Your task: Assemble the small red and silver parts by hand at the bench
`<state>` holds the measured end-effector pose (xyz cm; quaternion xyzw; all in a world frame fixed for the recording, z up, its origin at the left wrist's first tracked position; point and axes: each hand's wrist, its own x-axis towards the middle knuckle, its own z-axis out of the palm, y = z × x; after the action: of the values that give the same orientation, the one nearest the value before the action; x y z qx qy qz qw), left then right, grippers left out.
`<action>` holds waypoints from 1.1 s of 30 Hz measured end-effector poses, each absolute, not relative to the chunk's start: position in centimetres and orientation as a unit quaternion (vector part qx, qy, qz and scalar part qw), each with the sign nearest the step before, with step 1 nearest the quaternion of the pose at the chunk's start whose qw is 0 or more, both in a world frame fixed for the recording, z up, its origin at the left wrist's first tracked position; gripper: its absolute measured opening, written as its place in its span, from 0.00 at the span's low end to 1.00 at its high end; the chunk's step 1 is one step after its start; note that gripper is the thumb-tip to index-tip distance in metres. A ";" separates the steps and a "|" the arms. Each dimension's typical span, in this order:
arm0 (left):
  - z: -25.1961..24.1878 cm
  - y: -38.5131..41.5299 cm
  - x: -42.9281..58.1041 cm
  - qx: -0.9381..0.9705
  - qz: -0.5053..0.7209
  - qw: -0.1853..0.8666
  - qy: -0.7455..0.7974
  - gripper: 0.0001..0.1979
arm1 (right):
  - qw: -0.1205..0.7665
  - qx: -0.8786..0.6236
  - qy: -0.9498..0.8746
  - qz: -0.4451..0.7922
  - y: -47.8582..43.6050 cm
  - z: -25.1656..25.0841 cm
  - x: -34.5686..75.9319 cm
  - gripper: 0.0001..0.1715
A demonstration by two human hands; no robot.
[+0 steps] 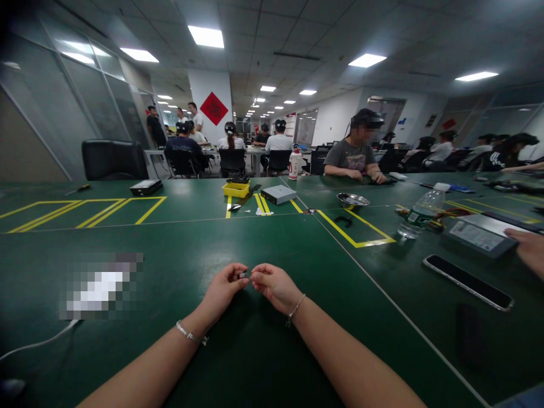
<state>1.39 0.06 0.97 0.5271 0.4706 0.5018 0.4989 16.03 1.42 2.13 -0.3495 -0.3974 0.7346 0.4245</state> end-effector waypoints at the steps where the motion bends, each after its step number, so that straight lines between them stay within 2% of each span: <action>1: 1.0 0.0 1.4 0.530 0.502 0.500 0.466 0.11 | 0.428 -0.350 -0.395 0.734 1.4 2.0 16.0 0.11; 16: 0.9 0.0 1.2 0.571 0.472 0.457 0.493 0.11 | 0.415 -0.334 -0.371 0.761 1.4 1.5 16.0 0.11; 28: 0.9 -0.3 1.2 0.565 0.457 0.463 0.508 0.25 | 0.410 -0.348 -0.379 0.753 1.3 1.8 15.8 0.12; 33: 0.6 -0.3 1.2 0.598 0.451 0.424 0.510 0.19 | 0.410 -0.357 -0.379 0.749 1.3 1.7 15.8 0.12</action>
<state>1.19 -0.28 0.62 0.5975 0.5104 0.4506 0.4236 15.83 1.35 1.71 -0.3573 -0.3792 0.7486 0.4100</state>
